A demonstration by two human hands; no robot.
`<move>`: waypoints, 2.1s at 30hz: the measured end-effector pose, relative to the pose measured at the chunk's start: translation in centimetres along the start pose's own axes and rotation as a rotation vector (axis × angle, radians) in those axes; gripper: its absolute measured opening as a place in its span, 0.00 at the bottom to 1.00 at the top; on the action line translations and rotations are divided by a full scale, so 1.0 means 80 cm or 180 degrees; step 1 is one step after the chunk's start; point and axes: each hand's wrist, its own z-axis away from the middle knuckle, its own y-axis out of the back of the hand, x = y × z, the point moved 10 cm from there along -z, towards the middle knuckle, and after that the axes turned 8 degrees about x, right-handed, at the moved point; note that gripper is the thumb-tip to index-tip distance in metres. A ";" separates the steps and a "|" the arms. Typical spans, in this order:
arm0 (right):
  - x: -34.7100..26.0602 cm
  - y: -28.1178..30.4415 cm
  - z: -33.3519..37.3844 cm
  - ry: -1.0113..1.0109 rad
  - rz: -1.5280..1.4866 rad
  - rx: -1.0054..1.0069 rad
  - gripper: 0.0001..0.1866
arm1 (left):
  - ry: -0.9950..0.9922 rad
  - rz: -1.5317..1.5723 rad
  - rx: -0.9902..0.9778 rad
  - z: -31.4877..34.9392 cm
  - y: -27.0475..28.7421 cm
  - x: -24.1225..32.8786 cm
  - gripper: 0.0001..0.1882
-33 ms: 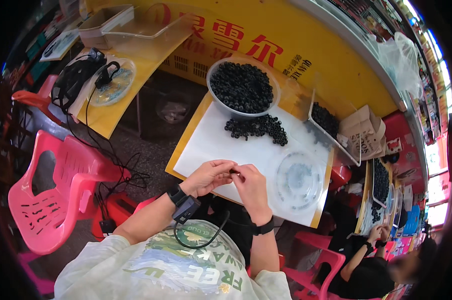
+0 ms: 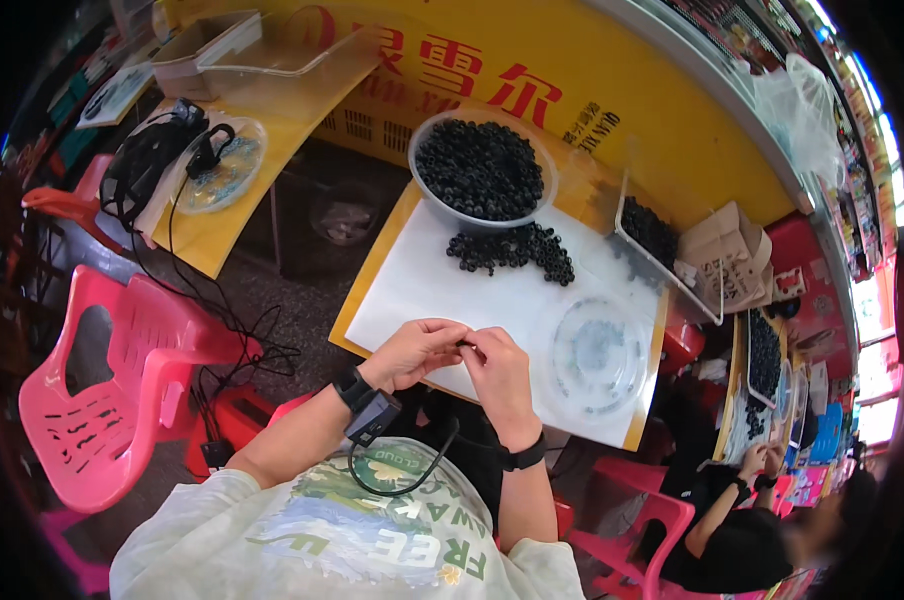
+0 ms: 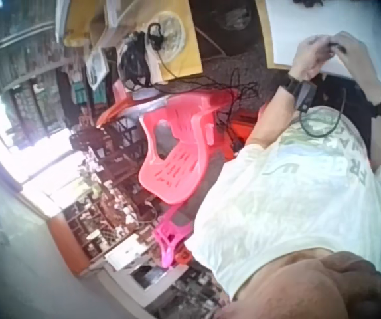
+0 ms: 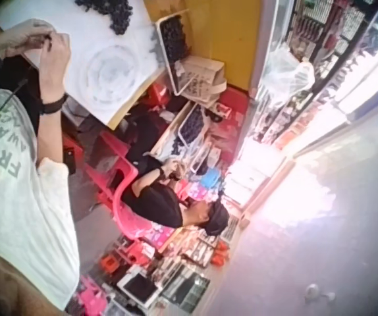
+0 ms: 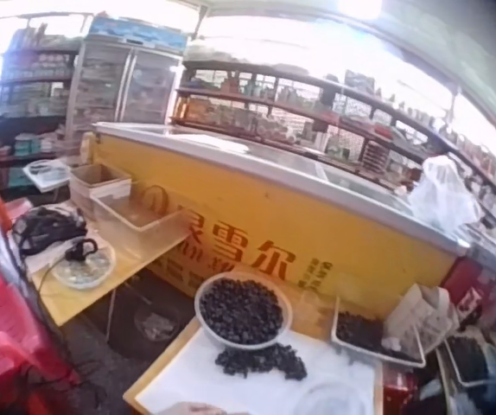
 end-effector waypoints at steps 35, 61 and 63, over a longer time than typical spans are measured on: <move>0.102 0.113 0.025 -0.0441 0.0466 0.1134 0.07 | -0.0292 0.0195 0.0198 0.001 0.053 0.033 0.11; 0.147 0.142 0.052 -0.0270 0.0720 0.0009 0.06 | -0.0094 0.0035 0.0089 -0.005 0.040 0.023 0.10; 0.144 0.140 0.048 -0.0296 0.0676 -0.0084 0.06 | -0.0095 0.0029 0.0096 -0.004 0.041 0.023 0.10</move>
